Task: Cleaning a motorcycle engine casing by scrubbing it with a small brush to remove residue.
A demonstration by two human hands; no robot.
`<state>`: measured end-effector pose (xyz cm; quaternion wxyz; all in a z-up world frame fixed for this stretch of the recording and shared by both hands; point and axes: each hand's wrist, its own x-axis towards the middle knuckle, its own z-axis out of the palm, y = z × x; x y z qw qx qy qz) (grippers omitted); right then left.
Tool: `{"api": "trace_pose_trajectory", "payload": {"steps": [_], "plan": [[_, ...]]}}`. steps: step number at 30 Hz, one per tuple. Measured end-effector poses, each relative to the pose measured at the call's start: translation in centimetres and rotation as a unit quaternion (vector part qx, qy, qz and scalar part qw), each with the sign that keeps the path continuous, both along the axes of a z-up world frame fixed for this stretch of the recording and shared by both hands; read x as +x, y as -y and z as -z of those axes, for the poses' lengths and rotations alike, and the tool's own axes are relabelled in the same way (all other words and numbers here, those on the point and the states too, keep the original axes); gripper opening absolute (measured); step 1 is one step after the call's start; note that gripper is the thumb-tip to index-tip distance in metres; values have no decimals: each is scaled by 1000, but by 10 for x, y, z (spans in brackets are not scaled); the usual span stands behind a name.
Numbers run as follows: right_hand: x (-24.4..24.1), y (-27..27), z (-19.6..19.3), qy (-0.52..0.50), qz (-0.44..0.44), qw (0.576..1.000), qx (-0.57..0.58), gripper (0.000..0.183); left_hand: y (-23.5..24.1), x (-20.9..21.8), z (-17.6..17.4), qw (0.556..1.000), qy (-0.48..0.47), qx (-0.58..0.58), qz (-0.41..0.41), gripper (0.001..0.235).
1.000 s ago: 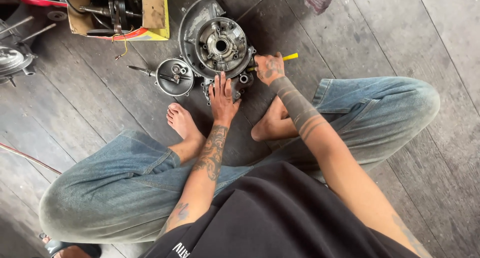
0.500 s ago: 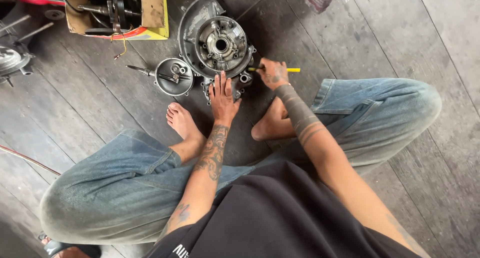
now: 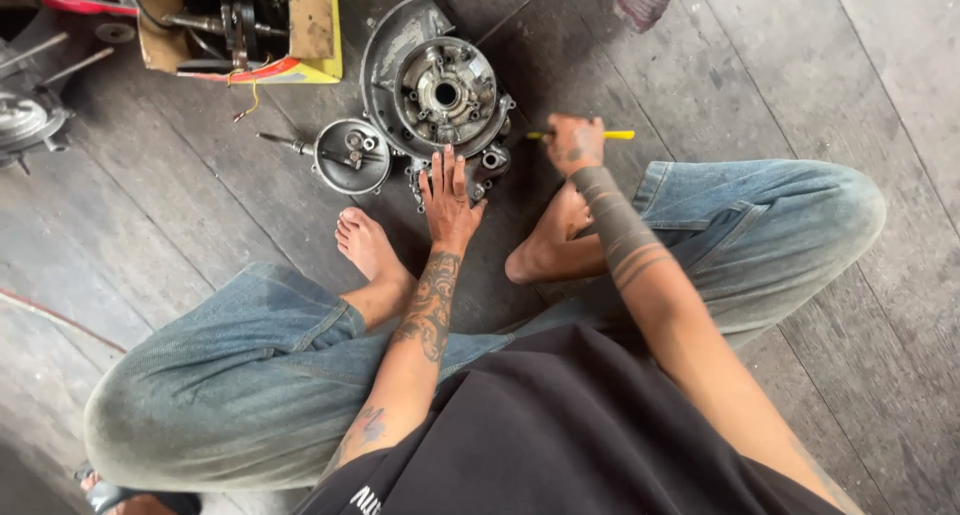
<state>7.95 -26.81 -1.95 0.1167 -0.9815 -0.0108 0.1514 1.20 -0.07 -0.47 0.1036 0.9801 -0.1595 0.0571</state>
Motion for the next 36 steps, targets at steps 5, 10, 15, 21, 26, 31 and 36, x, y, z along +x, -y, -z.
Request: {"api": "trace_pose_trajectory", "payload": {"steps": [5,10,15,21,26,31,36], "plan": [[1,-26,2,-51,87,978,182,17,-1,-1,5,1000,-9,6,-3,124],[-4,3,23,-69,124,987,78,17,1,-4,4,1000,-25,3,-9,122],[8,-5,-1,-67,237,930,274,22,8,-2,-7,998,-53,-30,-6,116],[21,7,-9,-35,302,892,334,21,40,30,-32,994,-71,-58,-52,89],[30,34,-13,3,361,861,358,19,47,49,-26,983,-141,112,-39,90],[28,36,-33,17,377,833,405,16,38,61,-20,983,-135,126,16,93],[26,36,-56,32,393,816,423,14,31,74,-23,987,-132,82,46,95]]}}
